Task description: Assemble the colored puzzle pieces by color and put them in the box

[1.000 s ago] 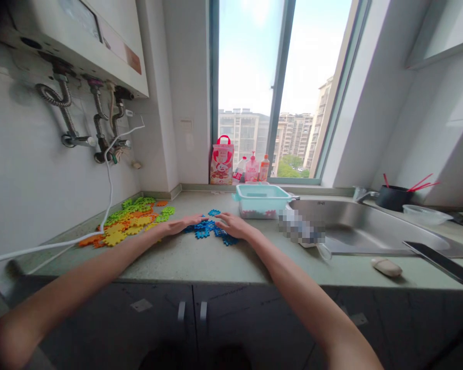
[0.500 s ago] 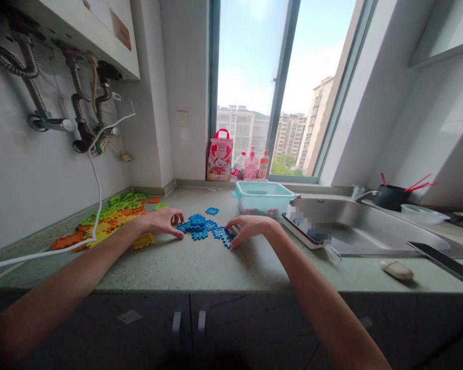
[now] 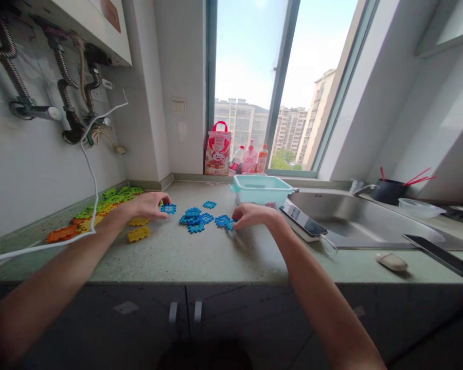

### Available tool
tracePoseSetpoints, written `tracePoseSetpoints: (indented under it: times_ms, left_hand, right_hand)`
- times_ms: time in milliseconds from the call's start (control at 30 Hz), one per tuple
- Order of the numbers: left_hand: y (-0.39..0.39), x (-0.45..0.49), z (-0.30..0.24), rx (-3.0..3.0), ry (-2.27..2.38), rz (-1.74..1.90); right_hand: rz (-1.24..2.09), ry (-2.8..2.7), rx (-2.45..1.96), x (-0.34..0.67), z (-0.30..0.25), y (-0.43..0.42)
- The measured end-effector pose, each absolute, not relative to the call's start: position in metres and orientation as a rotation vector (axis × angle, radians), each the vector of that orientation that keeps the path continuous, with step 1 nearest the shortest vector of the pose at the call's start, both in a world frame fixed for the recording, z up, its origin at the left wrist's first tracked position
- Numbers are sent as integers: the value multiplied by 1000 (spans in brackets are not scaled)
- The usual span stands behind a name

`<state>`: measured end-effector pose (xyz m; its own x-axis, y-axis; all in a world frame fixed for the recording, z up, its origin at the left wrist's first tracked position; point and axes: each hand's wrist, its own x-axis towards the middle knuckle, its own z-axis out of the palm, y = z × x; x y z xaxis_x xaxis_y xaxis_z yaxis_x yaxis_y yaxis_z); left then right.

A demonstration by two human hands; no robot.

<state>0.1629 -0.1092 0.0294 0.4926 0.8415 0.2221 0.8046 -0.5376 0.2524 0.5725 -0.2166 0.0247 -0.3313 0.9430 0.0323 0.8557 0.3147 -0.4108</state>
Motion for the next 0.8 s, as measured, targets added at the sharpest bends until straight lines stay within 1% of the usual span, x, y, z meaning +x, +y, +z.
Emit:
tracePoseSetpoints:
  times_ms: [67, 167, 267, 367, 633, 800]
  left_hand:
    - [-109, 168, 27, 2615, 1416, 606]
    - [-110, 185, 15, 2630, 1193, 728]
    - [-112, 201, 1, 2633, 1021, 696]
    - [-112, 210, -6, 2598, 1012, 610]
    - [-103, 207, -13, 2496, 1015, 608]
    - [-102, 209, -17, 2448, 1023, 616]
  right_hand:
    - [547, -2290, -1632, 577, 30, -217]
    - [628, -2274, -1598, 580, 38, -219]
    - [765, -2277, -1555, 577, 40, -221]
    - [885, -2230, -1602, 570, 38, -222]
    - [854, -2128, -1605, 567, 27, -216]
    - [786, -2197, -1622, 570, 11, -205]
